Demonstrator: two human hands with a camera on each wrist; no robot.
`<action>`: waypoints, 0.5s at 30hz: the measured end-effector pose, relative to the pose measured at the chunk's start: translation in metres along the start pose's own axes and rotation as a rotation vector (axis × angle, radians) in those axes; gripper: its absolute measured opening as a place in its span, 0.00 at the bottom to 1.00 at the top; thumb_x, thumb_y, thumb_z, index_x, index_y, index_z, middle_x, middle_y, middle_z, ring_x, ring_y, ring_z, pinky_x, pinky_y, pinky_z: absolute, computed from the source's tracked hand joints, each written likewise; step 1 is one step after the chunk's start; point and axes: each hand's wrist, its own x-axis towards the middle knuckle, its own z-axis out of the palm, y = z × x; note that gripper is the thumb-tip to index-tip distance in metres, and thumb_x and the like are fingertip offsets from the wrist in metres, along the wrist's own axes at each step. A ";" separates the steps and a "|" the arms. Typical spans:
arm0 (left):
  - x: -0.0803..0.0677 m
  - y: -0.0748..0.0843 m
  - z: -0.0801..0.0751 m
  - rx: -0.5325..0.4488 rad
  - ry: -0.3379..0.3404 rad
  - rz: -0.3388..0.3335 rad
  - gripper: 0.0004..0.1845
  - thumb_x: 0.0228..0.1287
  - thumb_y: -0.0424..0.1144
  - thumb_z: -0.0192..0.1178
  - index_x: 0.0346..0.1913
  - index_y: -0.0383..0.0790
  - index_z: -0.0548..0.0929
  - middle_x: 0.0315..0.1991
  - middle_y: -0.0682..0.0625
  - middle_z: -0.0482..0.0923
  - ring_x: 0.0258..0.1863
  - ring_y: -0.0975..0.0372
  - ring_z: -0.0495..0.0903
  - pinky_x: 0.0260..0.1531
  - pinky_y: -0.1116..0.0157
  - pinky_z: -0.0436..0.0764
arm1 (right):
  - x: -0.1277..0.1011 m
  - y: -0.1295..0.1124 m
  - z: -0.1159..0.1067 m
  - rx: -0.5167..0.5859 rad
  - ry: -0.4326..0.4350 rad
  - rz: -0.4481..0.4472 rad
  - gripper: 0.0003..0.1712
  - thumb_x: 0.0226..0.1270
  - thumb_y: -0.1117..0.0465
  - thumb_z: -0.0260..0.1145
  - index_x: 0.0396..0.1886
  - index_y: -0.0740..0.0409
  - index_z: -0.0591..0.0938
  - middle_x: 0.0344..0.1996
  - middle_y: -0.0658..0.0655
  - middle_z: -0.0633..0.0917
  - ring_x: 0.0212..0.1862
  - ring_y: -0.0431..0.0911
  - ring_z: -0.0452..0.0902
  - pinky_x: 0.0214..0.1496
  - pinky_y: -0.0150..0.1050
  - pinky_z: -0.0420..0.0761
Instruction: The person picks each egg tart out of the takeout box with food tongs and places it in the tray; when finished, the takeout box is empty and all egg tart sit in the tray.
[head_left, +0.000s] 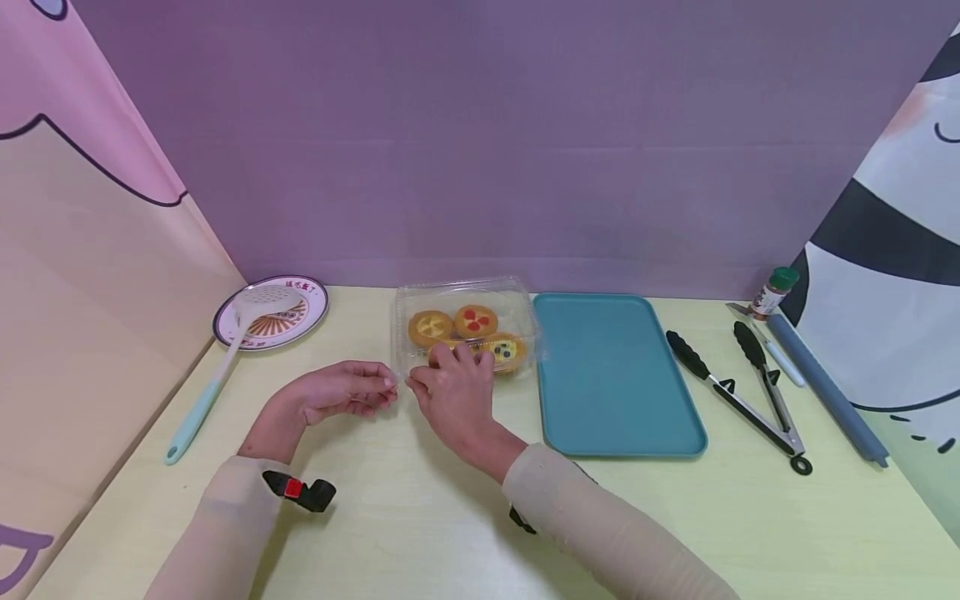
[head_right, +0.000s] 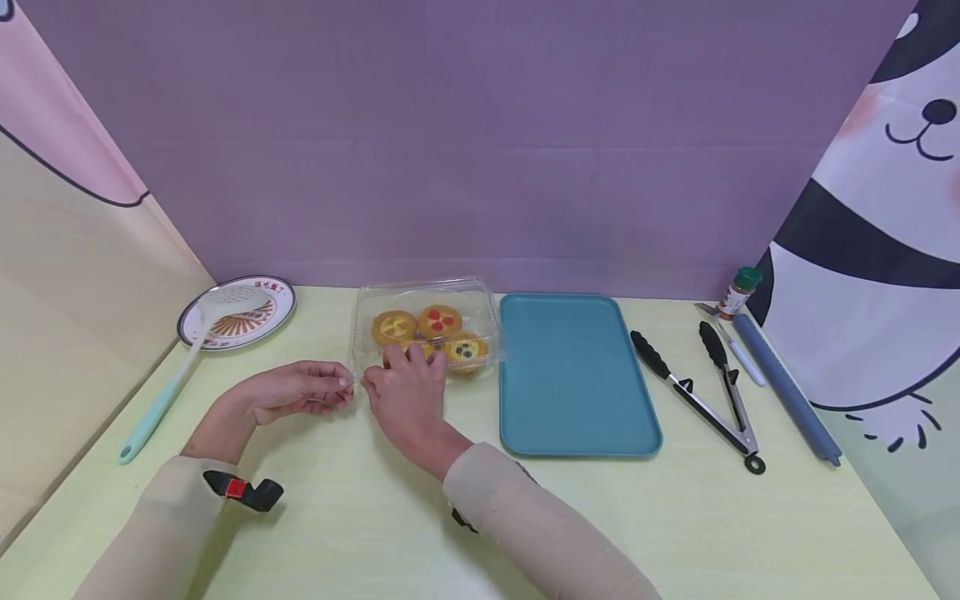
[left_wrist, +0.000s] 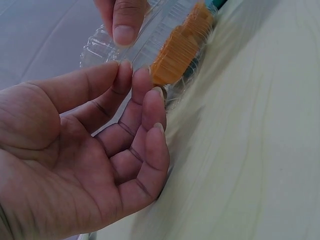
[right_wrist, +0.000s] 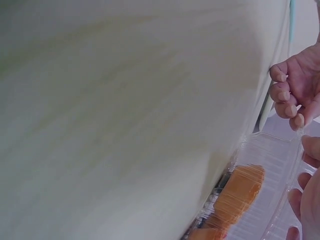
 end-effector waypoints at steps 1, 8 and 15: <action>0.000 0.000 0.000 0.001 0.000 0.000 0.06 0.74 0.40 0.57 0.44 0.41 0.81 0.40 0.52 0.83 0.40 0.61 0.80 0.45 0.63 0.80 | 0.000 0.000 0.000 0.004 0.002 -0.001 0.03 0.63 0.43 0.72 0.34 0.29 0.90 0.33 0.42 0.78 0.40 0.43 0.73 0.42 0.44 0.66; 0.000 0.000 -0.001 0.017 -0.022 0.016 0.05 0.74 0.40 0.57 0.42 0.44 0.81 0.40 0.53 0.82 0.41 0.61 0.80 0.46 0.62 0.80 | 0.002 0.002 0.003 0.028 0.053 -0.007 0.03 0.62 0.43 0.73 0.32 0.31 0.90 0.34 0.43 0.79 0.41 0.43 0.74 0.41 0.44 0.67; 0.001 0.001 -0.002 0.024 -0.019 0.020 0.06 0.74 0.40 0.57 0.43 0.42 0.81 0.40 0.52 0.82 0.42 0.60 0.79 0.47 0.62 0.79 | 0.009 0.005 0.002 0.041 0.131 -0.023 0.05 0.63 0.43 0.72 0.32 0.33 0.90 0.35 0.42 0.81 0.43 0.42 0.76 0.41 0.44 0.69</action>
